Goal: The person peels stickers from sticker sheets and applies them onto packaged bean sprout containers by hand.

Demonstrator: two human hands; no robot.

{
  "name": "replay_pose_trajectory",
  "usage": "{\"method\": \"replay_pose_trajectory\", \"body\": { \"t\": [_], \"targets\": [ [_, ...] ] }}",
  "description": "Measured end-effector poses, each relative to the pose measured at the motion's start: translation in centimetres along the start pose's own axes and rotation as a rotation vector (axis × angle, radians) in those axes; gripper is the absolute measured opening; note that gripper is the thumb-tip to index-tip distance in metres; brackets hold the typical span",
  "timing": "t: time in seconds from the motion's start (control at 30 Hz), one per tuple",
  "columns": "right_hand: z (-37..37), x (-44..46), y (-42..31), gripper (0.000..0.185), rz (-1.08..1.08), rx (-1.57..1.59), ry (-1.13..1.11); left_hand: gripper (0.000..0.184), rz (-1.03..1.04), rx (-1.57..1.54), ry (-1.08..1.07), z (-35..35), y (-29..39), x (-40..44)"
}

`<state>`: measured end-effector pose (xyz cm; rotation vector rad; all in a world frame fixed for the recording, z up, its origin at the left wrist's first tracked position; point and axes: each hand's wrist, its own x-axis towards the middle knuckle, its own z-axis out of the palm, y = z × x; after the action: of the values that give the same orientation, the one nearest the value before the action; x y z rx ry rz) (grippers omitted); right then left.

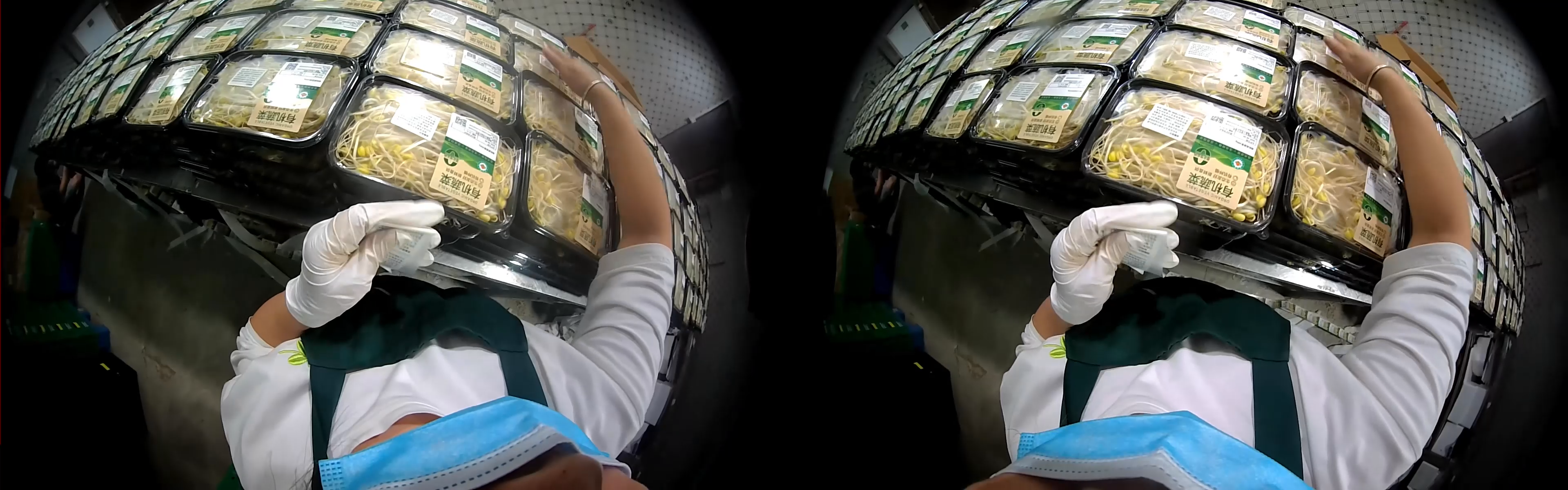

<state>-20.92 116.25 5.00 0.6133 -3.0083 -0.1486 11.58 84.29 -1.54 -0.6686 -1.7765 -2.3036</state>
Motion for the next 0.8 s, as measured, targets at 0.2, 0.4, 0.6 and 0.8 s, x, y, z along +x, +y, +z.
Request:
{"method": "replay_pose_trajectory", "body": {
  "t": [0.2, 0.4, 0.6, 0.8],
  "targets": [
    [-5.7, -16.3, -21.2, 0.056, -0.697, 0.785, 0.09, 0.015, 0.02, -0.205, 0.048, -0.2, -0.6, -0.7],
    [-5.0, -17.1, -18.1, 0.012, -0.558, 0.703, 0.58, 0.021, 0.038, 0.047, -0.006, 2.5, -0.2, 0.7],
    [-2.1, -10.8, -7.0, 0.031, 0.267, 0.112, 0.14, 0.015, 0.116, 0.172, -0.158, 1.6, -1.5, 1.1],
    [-1.4, -10.5, -7.1, 0.037, 0.449, -0.316, -0.072, 0.023, -0.041, 0.064, -0.282, 0.0, -1.8, 0.5]
  ]
}}
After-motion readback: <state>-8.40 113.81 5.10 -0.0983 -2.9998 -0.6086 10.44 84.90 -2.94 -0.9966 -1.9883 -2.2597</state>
